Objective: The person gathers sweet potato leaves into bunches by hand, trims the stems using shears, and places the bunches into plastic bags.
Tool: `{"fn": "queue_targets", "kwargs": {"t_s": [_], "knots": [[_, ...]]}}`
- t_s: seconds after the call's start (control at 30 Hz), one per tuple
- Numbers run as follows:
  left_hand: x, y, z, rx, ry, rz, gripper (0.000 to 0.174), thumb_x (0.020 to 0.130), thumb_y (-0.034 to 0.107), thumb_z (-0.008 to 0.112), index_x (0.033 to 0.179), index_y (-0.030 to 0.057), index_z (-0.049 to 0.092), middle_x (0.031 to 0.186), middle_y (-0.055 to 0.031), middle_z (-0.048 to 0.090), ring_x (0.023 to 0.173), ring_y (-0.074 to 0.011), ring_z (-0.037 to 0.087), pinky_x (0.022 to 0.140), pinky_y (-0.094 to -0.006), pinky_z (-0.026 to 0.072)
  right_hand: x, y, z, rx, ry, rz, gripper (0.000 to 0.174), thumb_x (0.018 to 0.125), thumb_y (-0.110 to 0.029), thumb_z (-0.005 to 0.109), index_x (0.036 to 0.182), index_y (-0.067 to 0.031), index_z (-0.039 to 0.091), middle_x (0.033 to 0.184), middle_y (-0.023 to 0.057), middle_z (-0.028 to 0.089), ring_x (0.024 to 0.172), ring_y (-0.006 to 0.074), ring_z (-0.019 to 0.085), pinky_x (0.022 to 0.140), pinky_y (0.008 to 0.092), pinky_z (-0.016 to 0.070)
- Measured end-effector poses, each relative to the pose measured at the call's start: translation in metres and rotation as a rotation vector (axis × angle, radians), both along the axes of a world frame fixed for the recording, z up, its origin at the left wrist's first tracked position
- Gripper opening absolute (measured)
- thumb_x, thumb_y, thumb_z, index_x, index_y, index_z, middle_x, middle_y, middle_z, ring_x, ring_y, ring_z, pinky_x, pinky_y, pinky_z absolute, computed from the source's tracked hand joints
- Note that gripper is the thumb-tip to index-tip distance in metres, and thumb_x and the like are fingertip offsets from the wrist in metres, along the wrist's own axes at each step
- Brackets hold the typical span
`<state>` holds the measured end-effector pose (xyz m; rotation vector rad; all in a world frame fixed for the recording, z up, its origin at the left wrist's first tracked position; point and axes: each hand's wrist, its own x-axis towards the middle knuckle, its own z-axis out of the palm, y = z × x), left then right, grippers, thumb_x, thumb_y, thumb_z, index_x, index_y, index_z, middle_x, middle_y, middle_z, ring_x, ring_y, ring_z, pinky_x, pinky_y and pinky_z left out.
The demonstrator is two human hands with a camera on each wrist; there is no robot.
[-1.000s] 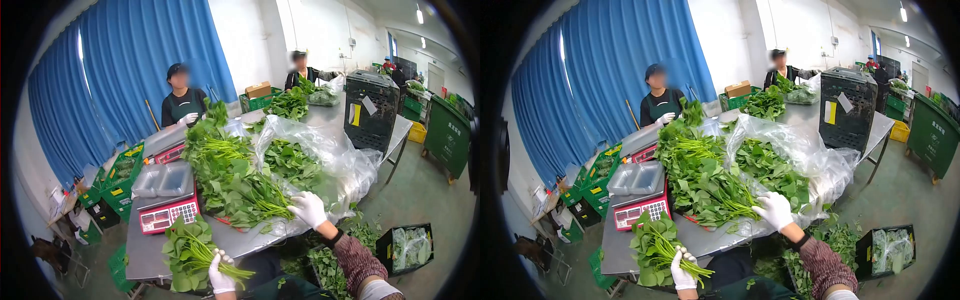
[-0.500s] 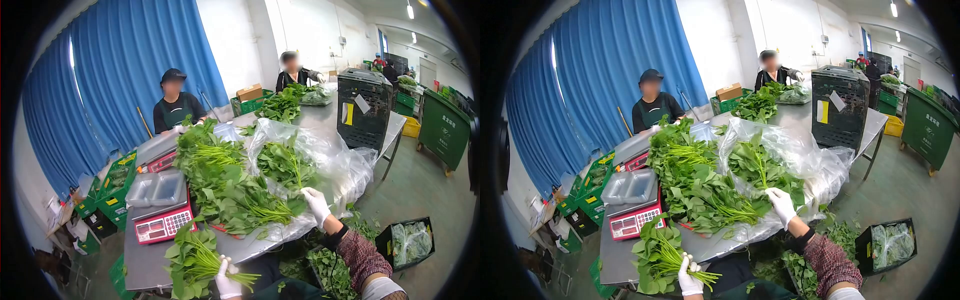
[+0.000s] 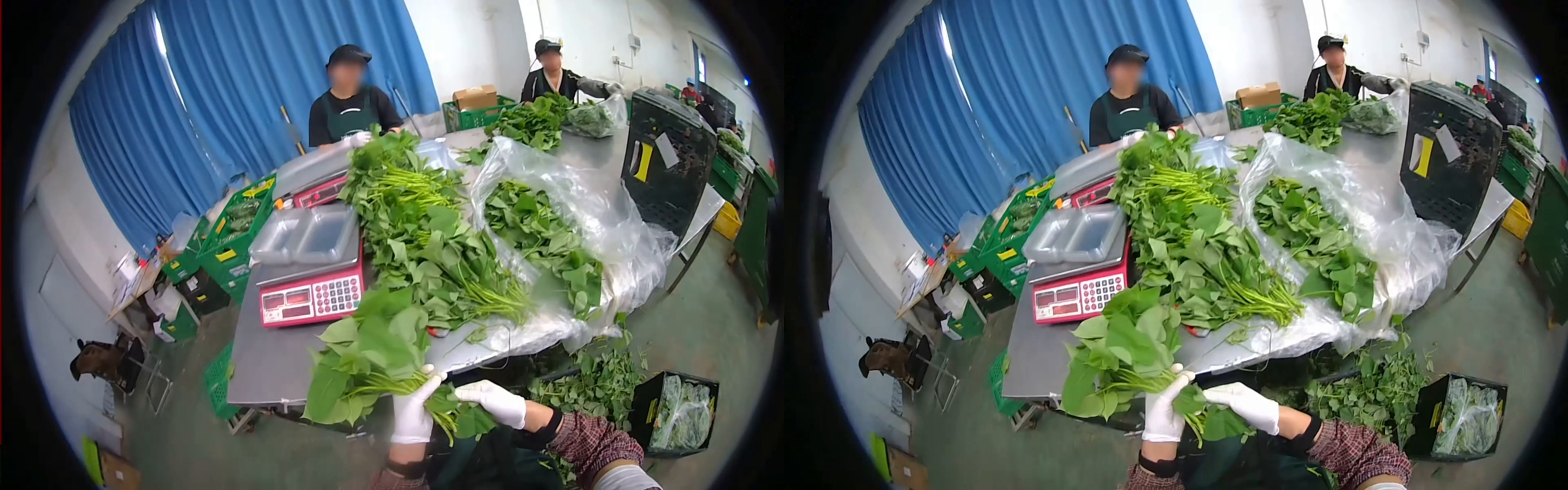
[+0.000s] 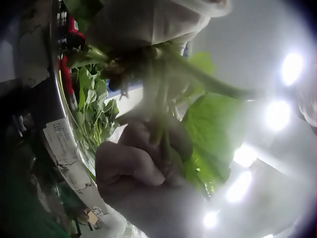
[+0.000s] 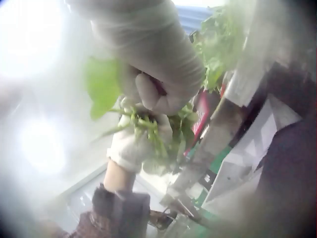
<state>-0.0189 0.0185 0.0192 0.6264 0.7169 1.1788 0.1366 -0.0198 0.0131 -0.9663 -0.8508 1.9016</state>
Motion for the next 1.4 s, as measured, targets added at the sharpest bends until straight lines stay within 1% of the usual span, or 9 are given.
{"fn": "queue_targets", "kwargs": {"t_s": [0.27,0.53,0.7,0.8,0.9,0.93,1.0,1.2,1.4], "knots": [[0.008,-0.003,-0.001,0.180,0.177,0.048,0.031,0.075,-0.005,0.066,0.102,-0.0020,0.052,0.088,-0.0112,0.064,0.073,-0.0165,0.062,0.070,-0.0249,0.0491,-0.005,0.002,-0.005,0.238,-0.375,-0.287,0.020,0.085,-0.017,0.061,0.091,0.0007,0.068,0.080,0.0010,0.066,0.073,0.0052,0.057,0.069,0.0208,0.0460],[0.012,-0.007,-0.009,0.042,0.123,0.194,0.022,0.077,-0.005,0.064,0.096,-0.0013,0.055,0.081,-0.0092,0.061,0.052,-0.0140,0.052,0.047,-0.0240,0.0427,-0.007,-0.007,0.010,0.204,-0.454,-0.633,0.019,0.084,-0.017,0.062,0.087,0.0009,0.067,0.065,0.0025,0.064,0.059,0.0033,0.053,0.053,0.0232,0.0424],[0.024,-0.016,-0.002,0.078,0.075,0.120,0.018,0.080,-0.003,0.061,0.097,0.0002,0.055,0.079,-0.0077,0.061,0.050,-0.0106,0.049,0.045,-0.0221,0.0384,0.014,-0.023,0.014,0.968,-1.168,-0.829,0.005,0.075,-0.011,0.067,0.073,-0.0062,0.067,0.059,0.0044,0.060,0.050,0.0200,0.057,0.049,0.0287,0.0438],[-0.001,0.006,-0.008,-0.066,-0.027,0.277,0.013,0.084,0.001,0.058,0.097,0.0015,0.056,0.085,-0.0078,0.062,0.049,-0.0066,0.045,0.045,-0.0209,0.0358,0.067,-0.062,0.031,0.430,-0.957,-1.018,0.011,0.080,-0.010,0.061,0.072,-0.0030,0.065,0.057,0.0077,0.058,0.046,0.0156,0.055,0.046,0.0259,0.0413],[-0.021,0.017,0.002,-0.126,-0.106,0.300,0.019,0.084,0.001,0.058,0.102,0.0020,0.053,0.089,-0.0115,0.063,0.052,-0.0068,0.044,0.047,-0.0208,0.0365,0.150,-0.120,0.019,0.369,-1.766,-0.507,0.019,0.075,-0.024,0.068,0.068,-0.0067,0.067,0.051,0.0103,0.057,0.050,0.0210,0.060,0.050,0.0328,0.0461],[-0.025,0.018,0.000,-0.126,-0.134,0.280,0.023,0.082,-0.002,0.059,0.103,0.0005,0.051,0.092,-0.0144,0.062,0.054,-0.0087,0.047,0.047,-0.0211,0.0388,0.171,-0.140,0.008,0.190,-1.993,-0.100,0.021,0.072,-0.029,0.069,0.080,-0.0096,0.069,0.065,0.0107,0.063,0.061,0.0257,0.063,0.057,0.0367,0.0484],[-0.018,0.016,-0.008,-0.130,-0.138,0.193,0.023,0.082,-0.004,0.059,0.103,0.0005,0.051,0.090,-0.0147,0.062,0.054,-0.0097,0.048,0.047,-0.0215,0.0392,0.163,-0.144,0.010,-0.101,-2.199,0.100,0.032,0.072,-0.030,0.069,0.097,-0.0101,0.066,0.085,0.0115,0.065,0.073,0.0282,0.063,0.064,0.0362,0.0491],[0.004,-0.001,-0.010,-0.099,-0.069,0.044,0.019,0.082,-0.001,0.060,0.099,0.0029,0.053,0.088,-0.0153,0.064,0.051,-0.0105,0.049,0.050,-0.0242,0.0400,0.063,-0.066,0.038,0.768,-1.167,-0.412,0.044,0.077,-0.028,0.066,0.114,-0.0064,0.057,0.098,0.0123,0.064,0.087,0.0278,0.062,0.075,0.0342,0.0494],[-0.015,-0.011,-0.011,0.051,-0.002,0.111,0.020,0.084,0.000,0.059,0.102,-0.0017,0.052,0.092,-0.0166,0.063,0.065,-0.0148,0.055,0.058,-0.0231,0.0451,-0.006,-0.011,0.032,0.952,-1.048,-0.276,0.015,0.079,-0.019,0.065,0.089,-0.0082,0.067,0.070,0.0044,0.062,0.060,0.0169,0.059,0.058,0.0274,0.0463]]}}
